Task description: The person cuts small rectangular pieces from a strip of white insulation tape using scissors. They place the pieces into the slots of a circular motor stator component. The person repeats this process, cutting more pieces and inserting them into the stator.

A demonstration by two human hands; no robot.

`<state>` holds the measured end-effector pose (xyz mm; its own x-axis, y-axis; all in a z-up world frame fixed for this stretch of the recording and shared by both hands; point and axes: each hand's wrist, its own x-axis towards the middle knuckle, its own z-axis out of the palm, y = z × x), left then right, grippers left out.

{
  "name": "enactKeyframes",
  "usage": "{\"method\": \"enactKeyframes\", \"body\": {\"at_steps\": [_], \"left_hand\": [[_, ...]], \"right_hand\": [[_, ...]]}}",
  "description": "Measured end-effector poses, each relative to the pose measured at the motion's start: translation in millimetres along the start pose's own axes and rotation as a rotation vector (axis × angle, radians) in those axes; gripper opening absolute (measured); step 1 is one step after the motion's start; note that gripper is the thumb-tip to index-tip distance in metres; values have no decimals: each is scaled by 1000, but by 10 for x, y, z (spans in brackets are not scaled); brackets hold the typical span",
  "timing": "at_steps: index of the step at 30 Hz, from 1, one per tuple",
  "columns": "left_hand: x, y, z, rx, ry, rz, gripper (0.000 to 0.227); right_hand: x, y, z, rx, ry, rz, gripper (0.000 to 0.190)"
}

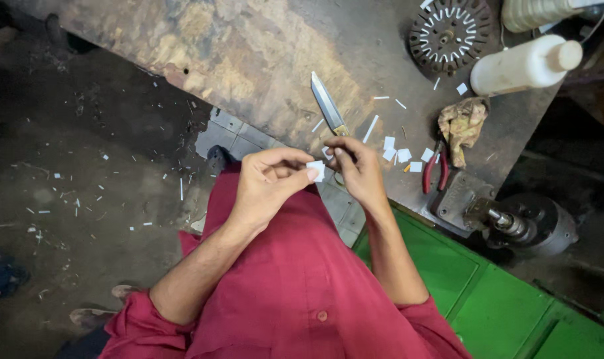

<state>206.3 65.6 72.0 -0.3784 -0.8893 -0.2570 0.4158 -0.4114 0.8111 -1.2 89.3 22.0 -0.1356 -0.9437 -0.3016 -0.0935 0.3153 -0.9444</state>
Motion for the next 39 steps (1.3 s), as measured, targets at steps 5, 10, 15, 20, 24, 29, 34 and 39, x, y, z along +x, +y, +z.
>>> {"method": "enactKeyframes", "body": {"at_steps": [5, 10, 15, 20, 24, 29, 34, 39], "left_hand": [[-42, 161, 40, -4, 45, 107, 20], [-73, 249, 47, -22, 56, 167, 21], [-68, 289, 79, -37, 32, 195, 22], [-78, 330, 110, -34, 7, 234, 20], [-74, 351, 129, 3, 16, 266, 18], [-84, 383, 137, -12, 14, 252, 18], [-116, 439, 137, 16, 12, 228, 18], [-143, 462, 147, 1, -1, 223, 17]], "right_hand": [[-18, -107, -48, -301, 61, -90, 21], [-221, -137, -63, -946, 184, -220, 24], [-213, -121, -32, -968, 183, -158, 36], [-215, -136, -61, -977, 155, -56, 36], [-208, -185, -52, -983, 146, -65, 36], [-205, -265, -40, -1019, 104, 11, 42], [-232, -248, -39, -1048, 116, -26, 46], [-237, -202, -59, -1018, 130, -28, 40]]}}
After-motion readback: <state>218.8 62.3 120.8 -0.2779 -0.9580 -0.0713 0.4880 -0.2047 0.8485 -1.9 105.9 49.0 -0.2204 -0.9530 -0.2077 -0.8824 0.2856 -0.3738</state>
